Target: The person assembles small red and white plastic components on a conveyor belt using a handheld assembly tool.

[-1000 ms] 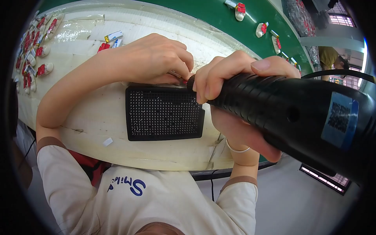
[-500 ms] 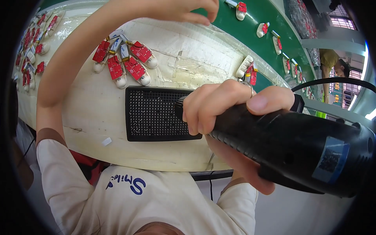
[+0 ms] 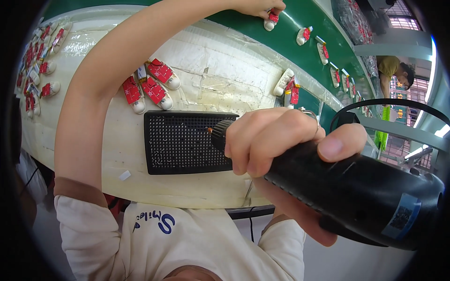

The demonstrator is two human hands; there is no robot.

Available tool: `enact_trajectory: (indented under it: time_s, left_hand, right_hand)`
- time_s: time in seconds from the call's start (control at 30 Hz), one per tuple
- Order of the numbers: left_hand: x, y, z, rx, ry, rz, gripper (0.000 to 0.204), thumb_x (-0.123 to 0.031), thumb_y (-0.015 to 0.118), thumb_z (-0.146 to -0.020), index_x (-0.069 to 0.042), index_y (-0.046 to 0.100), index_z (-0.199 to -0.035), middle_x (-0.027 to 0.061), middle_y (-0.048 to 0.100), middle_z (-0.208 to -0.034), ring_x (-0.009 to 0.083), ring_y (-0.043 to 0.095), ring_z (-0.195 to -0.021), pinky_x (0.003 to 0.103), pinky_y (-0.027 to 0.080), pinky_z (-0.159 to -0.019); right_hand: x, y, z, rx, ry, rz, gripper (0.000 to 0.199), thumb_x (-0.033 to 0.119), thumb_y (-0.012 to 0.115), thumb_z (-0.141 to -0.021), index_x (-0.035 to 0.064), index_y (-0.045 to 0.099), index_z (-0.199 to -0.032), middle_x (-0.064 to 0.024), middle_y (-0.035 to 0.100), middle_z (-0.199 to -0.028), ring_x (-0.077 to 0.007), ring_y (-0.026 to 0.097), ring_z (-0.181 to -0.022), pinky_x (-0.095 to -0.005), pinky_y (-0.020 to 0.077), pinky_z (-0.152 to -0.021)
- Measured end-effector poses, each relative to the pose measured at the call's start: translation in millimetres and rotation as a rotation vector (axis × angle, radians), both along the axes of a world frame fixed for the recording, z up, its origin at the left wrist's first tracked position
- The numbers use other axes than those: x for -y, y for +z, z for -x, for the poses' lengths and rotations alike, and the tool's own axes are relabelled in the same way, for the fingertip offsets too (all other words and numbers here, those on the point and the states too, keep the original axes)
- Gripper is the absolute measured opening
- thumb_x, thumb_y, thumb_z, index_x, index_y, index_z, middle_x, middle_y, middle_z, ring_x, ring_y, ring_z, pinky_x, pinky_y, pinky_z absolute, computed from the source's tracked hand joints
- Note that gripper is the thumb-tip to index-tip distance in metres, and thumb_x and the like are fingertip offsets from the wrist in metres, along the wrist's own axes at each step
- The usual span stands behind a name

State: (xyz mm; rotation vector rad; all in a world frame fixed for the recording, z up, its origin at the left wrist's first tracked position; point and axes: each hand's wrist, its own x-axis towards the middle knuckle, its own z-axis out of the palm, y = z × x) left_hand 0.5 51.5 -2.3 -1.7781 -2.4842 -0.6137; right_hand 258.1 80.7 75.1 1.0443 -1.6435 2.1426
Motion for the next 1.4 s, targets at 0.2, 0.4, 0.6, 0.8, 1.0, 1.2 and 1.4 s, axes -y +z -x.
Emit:
enact_trajectory:
  time_s: [0.2,0.4,0.6,0.8,1.0,1.2,1.4]
  left_hand:
    - [26,7,-32,0.001,0.022,-0.068,0.024,-0.026,0.072,-0.072,-0.007,0.060,-0.082,0.0079,0.064,-0.082,0.0256,0.062,-0.080,0.036,0.047,-0.066]
    - [81,25,-94,-0.091,0.034,-0.188,0.011,-0.012,0.064,-0.075,-0.003,0.057,-0.075,0.0086,0.059,-0.074,0.0256,0.059,-0.072,0.035,0.046,-0.064]
    - [110,25,-147,0.188,-0.040,-0.199,0.007,-0.008,0.061,-0.076,-0.003,0.057,-0.078,0.0085,0.059,-0.076,0.0259,0.058,-0.073,0.035,0.046,-0.066]
    - [120,19,-166,0.044,-0.112,-0.113,0.007,-0.009,0.062,-0.076,-0.005,0.059,-0.080,0.0050,0.060,-0.083,0.0227,0.058,-0.080,0.032,0.048,-0.070]
    - [120,17,-167,0.080,-0.116,-0.129,0.011,-0.014,0.066,-0.074,-0.005,0.061,-0.077,0.0048,0.060,-0.081,0.0212,0.058,-0.078,0.031,0.049,-0.069]
    - [121,16,-167,0.072,-0.113,-0.142,0.011,-0.014,0.066,-0.073,-0.005,0.060,-0.076,0.0041,0.060,-0.077,0.0213,0.057,-0.074,0.032,0.048,-0.067]
    - [123,18,-170,0.110,-0.095,-0.136,0.011,-0.013,0.066,-0.072,-0.005,0.059,-0.073,0.0047,0.058,-0.074,0.0225,0.056,-0.073,0.033,0.047,-0.065]
  right_hand:
    - [-22,9,-2,-0.060,-0.034,0.026,0.082,0.076,0.054,-0.066,0.0144,0.039,-0.117,-0.0011,0.046,-0.070,-0.0126,0.049,-0.049,-0.0280,0.0412,-0.046]
    - [-33,17,1,-0.092,-0.145,0.088,0.086,0.083,0.046,-0.064,0.0153,0.038,-0.116,-0.0012,0.042,-0.070,-0.0117,0.044,-0.050,-0.0276,0.0387,-0.048]
    - [-40,9,9,-0.093,-0.166,0.200,0.091,0.085,0.039,-0.062,0.0155,0.032,-0.120,-0.0058,0.043,-0.071,-0.0159,0.046,-0.049,-0.0318,0.0415,-0.049]
    - [-37,-9,19,-0.088,-0.146,0.216,0.098,0.087,0.037,-0.058,0.0126,0.027,-0.120,-0.0110,0.047,-0.070,-0.0203,0.048,-0.049,-0.0337,0.0451,-0.047]
    - [-35,-25,29,-0.083,-0.105,0.101,0.090,0.084,0.036,-0.066,0.0138,0.032,-0.121,-0.0074,0.044,-0.071,-0.0174,0.048,-0.053,-0.0335,0.0429,-0.054]
    - [-25,-30,31,-0.052,-0.134,0.195,0.096,0.087,0.038,-0.055,0.0108,0.028,-0.112,-0.0104,0.049,-0.069,-0.0174,0.050,-0.049,-0.0291,0.0465,-0.048]
    - [-19,-34,33,-0.041,-0.139,0.200,0.095,0.087,0.037,-0.057,0.0100,0.029,-0.112,-0.0108,0.049,-0.068,-0.0176,0.049,-0.048,-0.0286,0.0465,-0.046]
